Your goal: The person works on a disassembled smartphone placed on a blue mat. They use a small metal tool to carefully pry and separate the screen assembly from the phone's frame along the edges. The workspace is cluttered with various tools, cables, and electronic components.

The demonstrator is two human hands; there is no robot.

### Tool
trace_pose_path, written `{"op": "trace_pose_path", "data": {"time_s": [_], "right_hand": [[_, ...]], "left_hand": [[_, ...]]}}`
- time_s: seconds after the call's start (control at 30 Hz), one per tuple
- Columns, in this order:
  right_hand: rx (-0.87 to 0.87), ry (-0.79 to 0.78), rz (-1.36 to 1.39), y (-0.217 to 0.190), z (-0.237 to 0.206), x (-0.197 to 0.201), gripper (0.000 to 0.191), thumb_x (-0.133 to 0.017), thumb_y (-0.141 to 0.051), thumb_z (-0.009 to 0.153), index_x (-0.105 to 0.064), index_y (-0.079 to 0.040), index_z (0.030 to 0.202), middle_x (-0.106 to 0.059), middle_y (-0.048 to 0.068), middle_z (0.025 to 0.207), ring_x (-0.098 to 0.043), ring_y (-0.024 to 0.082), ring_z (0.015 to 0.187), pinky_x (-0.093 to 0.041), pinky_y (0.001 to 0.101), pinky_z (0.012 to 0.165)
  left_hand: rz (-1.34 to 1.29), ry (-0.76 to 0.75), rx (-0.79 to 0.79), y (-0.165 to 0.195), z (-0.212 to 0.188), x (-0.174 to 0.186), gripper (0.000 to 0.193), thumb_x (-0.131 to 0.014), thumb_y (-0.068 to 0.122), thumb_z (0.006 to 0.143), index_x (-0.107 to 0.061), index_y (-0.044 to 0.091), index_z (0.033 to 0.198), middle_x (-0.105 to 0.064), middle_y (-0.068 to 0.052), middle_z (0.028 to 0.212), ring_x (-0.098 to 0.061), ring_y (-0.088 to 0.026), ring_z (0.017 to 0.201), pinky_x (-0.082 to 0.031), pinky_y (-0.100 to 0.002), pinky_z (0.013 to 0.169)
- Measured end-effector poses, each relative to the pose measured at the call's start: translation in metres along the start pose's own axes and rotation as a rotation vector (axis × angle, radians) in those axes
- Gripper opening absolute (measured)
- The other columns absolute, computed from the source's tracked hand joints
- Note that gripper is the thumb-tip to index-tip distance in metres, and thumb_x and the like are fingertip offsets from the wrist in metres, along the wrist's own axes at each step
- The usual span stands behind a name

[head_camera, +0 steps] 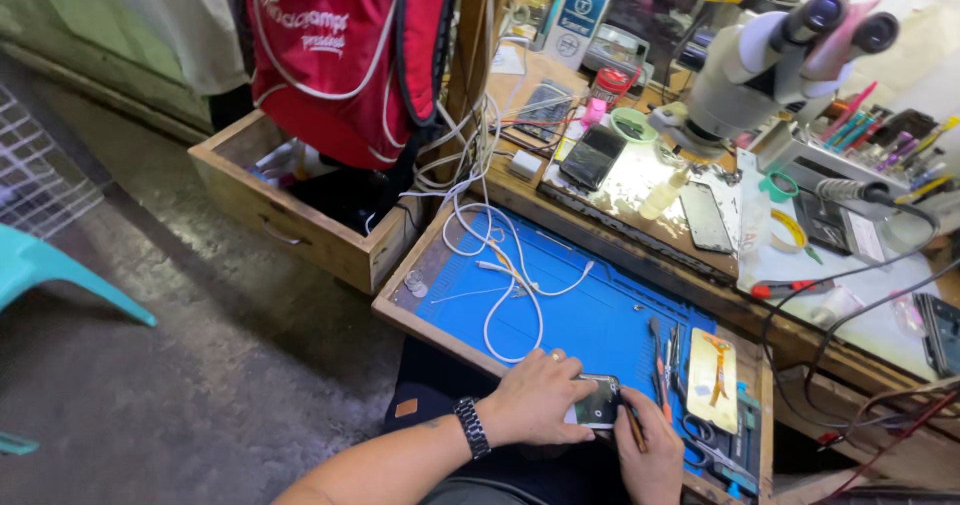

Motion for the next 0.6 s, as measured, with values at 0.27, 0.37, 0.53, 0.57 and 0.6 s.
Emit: {"op": "trace_pose_path", "data": {"time_s": [0.27, 0.37, 0.53, 0.57, 0.6], "right_hand": [[0.042, 0.017, -0.025, 0.0110, -0.0007, -0.0016, 0.024, -0.071, -0.009, 0.086, -0.072, -0.006, 0.110, -0.076, 0.012, 0.104, -0.075, 0.026, 0.100, -0.048, 0.0396, 0.104], [0.031, 0.012, -0.023, 0.0111, -0.0028, -0.0021, 0.023, -0.070, -0.009, 0.087, -0.071, -0.005, 0.110, -0.075, 0.012, 0.106, -0.074, 0.027, 0.100, -0.048, 0.0392, 0.103], [0.009, -0.011, -0.011, 0.0109, -0.0068, 0.0008, 0.024, -0.069, -0.008, 0.089, -0.070, -0.004, 0.112, -0.074, 0.013, 0.107, -0.073, 0.028, 0.101, -0.050, 0.0380, 0.101], [0.002, -0.013, -0.008, 0.0115, -0.0067, 0.0017, 0.024, -0.069, -0.008, 0.089, -0.071, -0.004, 0.112, -0.074, 0.013, 0.106, -0.073, 0.028, 0.100, -0.050, 0.0382, 0.101], [0.000, -0.006, -0.004, 0.0121, -0.0050, 0.0017, 0.024, -0.069, -0.008, 0.088, -0.071, -0.004, 0.112, -0.074, 0.013, 0.105, -0.073, 0.028, 0.099, -0.050, 0.0384, 0.101]], "left_hand": [[0.022, 0.006, -0.005, 0.0017, -0.0014, -0.0010, 0.053, -0.078, 0.052, 0.077, -0.075, 0.011, 0.110, -0.063, -0.011, 0.098, -0.059, -0.031, 0.099, -0.045, -0.043, 0.083], [0.028, 0.012, -0.006, -0.0002, -0.0017, -0.0053, 0.053, -0.078, 0.051, 0.077, -0.075, 0.011, 0.111, -0.063, -0.011, 0.098, -0.059, -0.031, 0.099, -0.045, -0.043, 0.082], [0.012, 0.006, 0.006, 0.0016, -0.0018, -0.0054, 0.054, -0.078, 0.051, 0.076, -0.075, 0.011, 0.112, -0.063, -0.011, 0.098, -0.059, -0.031, 0.099, -0.045, -0.043, 0.082], [0.008, 0.003, 0.008, 0.0032, -0.0017, -0.0036, 0.054, -0.078, 0.051, 0.076, -0.075, 0.011, 0.112, -0.063, -0.011, 0.097, -0.059, -0.031, 0.099, -0.045, -0.043, 0.082], [0.011, 0.005, 0.004, 0.0041, -0.0006, -0.0007, 0.054, -0.078, 0.050, 0.076, -0.075, 0.011, 0.112, -0.063, -0.011, 0.097, -0.059, -0.032, 0.099, -0.045, -0.043, 0.082]]}}
Point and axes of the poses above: each hand's wrist, its own z-axis towards the middle knuckle, its own x-axis out of the back of the hand, y = z × x, the point moved 4 cm from there along z, towards the middle knuckle
